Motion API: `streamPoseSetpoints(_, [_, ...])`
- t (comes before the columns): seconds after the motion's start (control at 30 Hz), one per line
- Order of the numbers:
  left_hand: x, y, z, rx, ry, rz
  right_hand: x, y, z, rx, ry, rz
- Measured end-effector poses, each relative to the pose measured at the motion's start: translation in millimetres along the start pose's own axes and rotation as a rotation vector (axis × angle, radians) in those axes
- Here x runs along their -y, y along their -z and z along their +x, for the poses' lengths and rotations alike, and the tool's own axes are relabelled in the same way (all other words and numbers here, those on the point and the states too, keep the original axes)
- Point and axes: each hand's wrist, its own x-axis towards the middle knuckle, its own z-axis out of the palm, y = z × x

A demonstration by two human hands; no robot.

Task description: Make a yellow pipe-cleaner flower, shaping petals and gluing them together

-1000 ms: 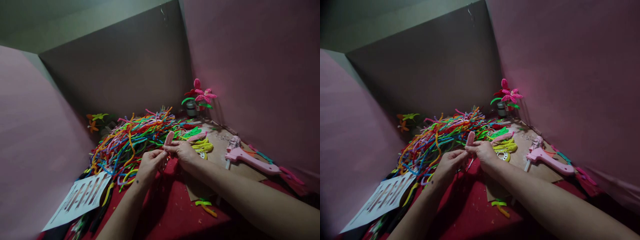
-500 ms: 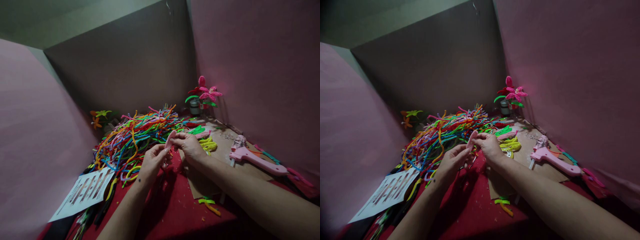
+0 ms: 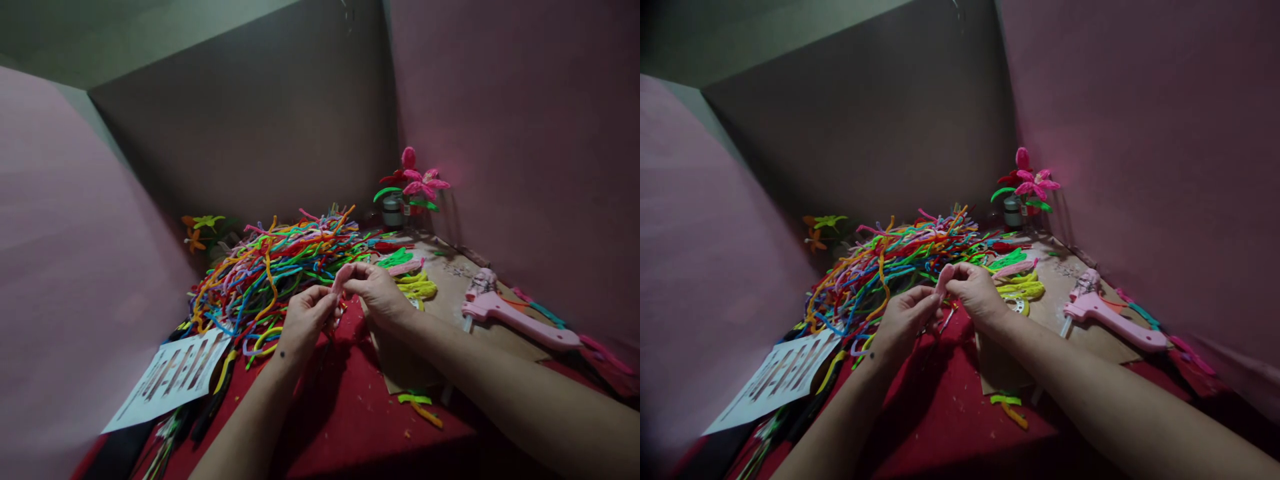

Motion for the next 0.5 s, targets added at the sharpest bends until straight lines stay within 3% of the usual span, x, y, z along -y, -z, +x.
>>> streamPoseSetpoints(0.2, [-0.5, 1.3, 0.1, -0.024, -0.016, 0.018, 1.6, 0.1, -0.2, 0.034, -0.025, 0.045])
streamPoseSetpoints(0.5, [-0.8, 2.3, -1.2, 0.009, -0.009, 0.038, 8.2, 1.4, -2.5, 0.032, 0.018, -0.131])
